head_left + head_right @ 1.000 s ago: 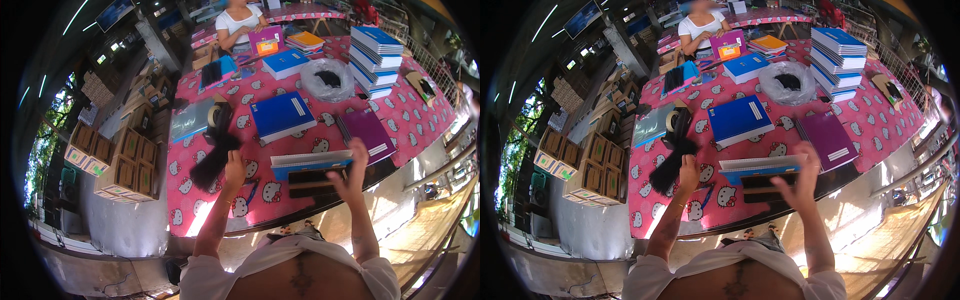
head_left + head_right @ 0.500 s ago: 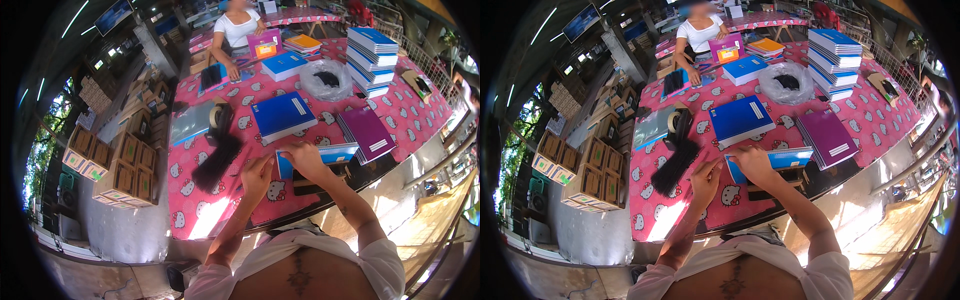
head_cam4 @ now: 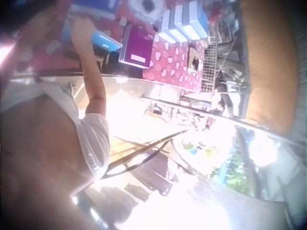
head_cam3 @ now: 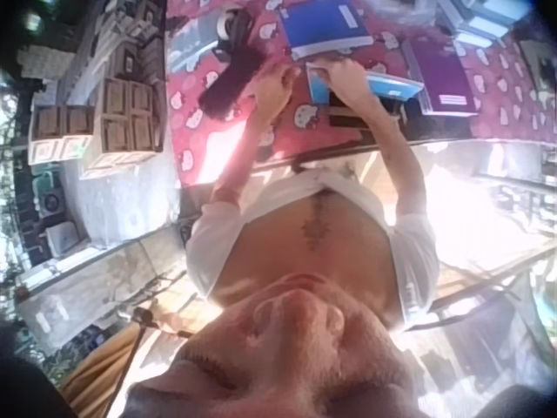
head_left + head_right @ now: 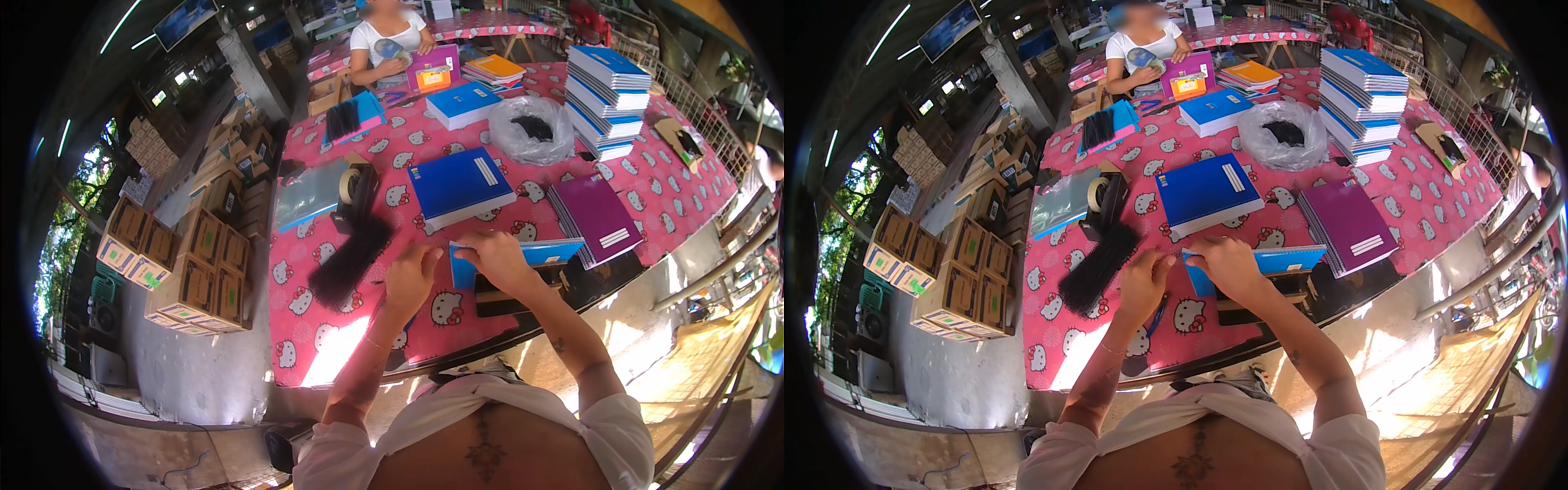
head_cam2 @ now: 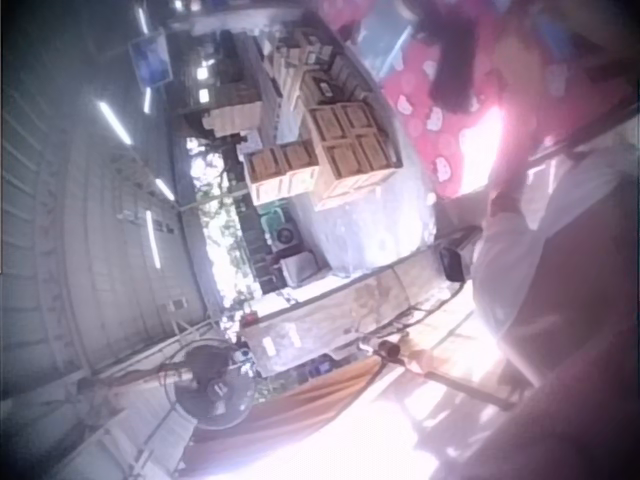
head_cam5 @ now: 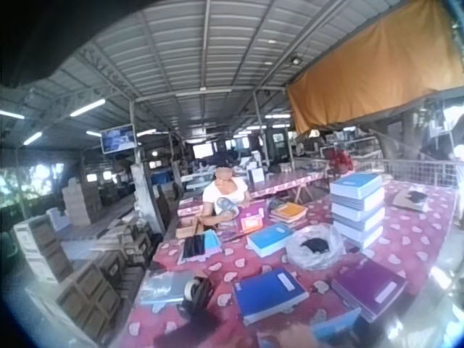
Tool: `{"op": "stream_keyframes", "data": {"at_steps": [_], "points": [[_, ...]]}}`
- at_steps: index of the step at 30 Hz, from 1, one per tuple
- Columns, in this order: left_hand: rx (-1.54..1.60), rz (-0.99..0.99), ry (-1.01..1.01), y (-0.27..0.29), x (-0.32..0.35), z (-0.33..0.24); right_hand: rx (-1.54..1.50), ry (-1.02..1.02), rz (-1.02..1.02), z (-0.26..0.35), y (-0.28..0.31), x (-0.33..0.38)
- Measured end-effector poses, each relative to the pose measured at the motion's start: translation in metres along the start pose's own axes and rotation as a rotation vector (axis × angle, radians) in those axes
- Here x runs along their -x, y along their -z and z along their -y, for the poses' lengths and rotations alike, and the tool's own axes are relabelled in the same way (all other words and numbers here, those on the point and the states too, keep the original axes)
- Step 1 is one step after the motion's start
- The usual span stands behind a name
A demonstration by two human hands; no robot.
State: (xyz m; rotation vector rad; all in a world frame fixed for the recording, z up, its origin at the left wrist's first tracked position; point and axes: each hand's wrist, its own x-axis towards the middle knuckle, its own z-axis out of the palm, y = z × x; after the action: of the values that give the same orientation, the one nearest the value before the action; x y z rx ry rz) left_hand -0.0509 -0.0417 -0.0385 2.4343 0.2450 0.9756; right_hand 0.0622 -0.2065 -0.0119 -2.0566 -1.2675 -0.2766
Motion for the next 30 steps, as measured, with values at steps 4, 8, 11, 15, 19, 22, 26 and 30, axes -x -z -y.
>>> {"op": "stream_keyframes", "data": {"at_steps": [4,8,11,15,19,22,26,30], "points": [[0.111,0.103,-0.02,0.006,-0.007,0.001,-0.02,-0.012,0.006,-0.003,-0.001,-0.001],[0.246,0.3,0.218,0.009,-0.01,0.018,-0.019,-0.016,0.037,0.004,0.002,-0.005],[0.18,0.244,0.007,0.012,-0.013,0.005,-0.039,-0.015,0.058,0.003,0.006,-0.003],[0.296,0.208,-0.057,0.014,-0.022,0.002,-0.019,-0.03,0.11,0.003,0.008,-0.002],[0.25,0.364,-0.181,0.016,-0.031,0.006,-0.068,-0.039,0.189,-0.006,0.007,-0.009],[0.154,0.342,-0.266,0.016,-0.033,-0.006,-0.162,0.035,0.162,-0.013,0.01,-0.008],[0.055,0.442,-0.227,0.019,-0.04,0.009,-0.189,0.074,0.138,-0.016,0.011,-0.012],[0.135,0.349,-0.272,0.011,-0.037,-0.008,-0.165,0.059,0.177,-0.023,0.011,-0.012]]}}
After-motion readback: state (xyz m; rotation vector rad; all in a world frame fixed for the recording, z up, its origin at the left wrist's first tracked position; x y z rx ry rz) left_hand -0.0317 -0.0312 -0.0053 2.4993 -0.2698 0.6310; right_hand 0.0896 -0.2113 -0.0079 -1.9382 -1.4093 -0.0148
